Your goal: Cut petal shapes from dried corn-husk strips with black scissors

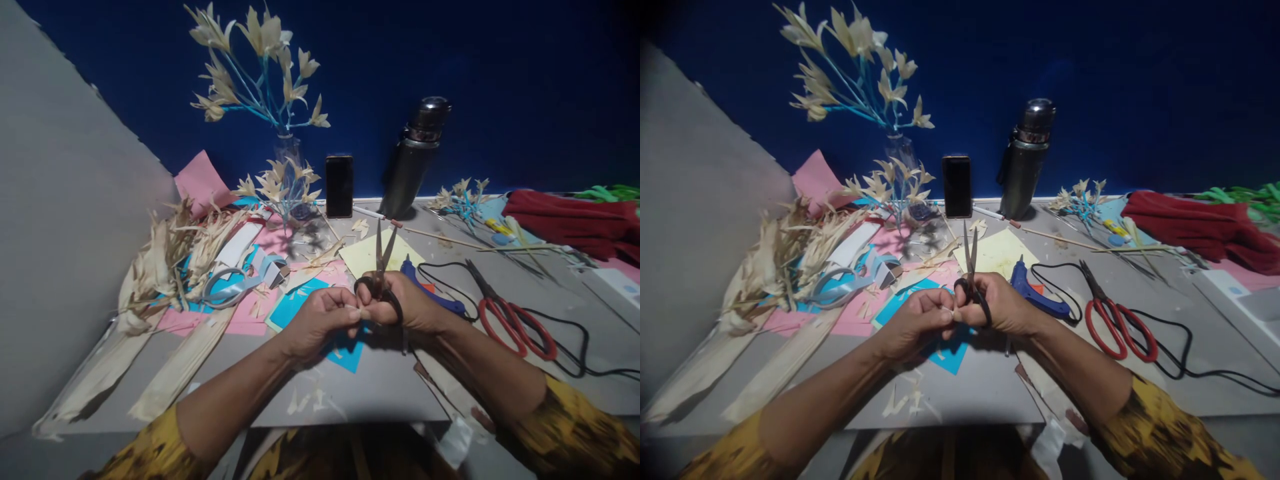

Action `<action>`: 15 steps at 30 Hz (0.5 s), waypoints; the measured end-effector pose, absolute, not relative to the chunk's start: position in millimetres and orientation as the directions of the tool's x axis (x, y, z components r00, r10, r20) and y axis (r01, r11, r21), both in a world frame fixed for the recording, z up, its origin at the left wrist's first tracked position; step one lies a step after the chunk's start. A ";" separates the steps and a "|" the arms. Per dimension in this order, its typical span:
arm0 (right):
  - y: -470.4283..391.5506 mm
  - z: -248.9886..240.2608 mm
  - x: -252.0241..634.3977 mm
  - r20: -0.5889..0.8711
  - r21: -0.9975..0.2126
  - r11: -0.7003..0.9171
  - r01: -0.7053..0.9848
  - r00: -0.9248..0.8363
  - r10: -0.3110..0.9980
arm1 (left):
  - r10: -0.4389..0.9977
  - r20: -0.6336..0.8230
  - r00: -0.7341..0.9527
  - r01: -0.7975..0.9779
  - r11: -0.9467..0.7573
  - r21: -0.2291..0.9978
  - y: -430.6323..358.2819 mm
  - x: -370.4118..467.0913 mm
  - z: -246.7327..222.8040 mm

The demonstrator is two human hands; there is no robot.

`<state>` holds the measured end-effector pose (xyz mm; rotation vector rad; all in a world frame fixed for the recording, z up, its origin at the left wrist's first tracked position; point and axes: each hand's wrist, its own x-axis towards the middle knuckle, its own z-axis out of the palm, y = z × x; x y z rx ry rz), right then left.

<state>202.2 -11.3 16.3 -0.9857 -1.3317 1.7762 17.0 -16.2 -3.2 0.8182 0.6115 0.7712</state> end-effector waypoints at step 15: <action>-6.4 9.2 210.1 0.003 -0.992 -0.047 -0.120 -0.390 0.921 | 0.836 -0.250 0.488 -0.458 0.489 0.743 -10.2 11.7 8.6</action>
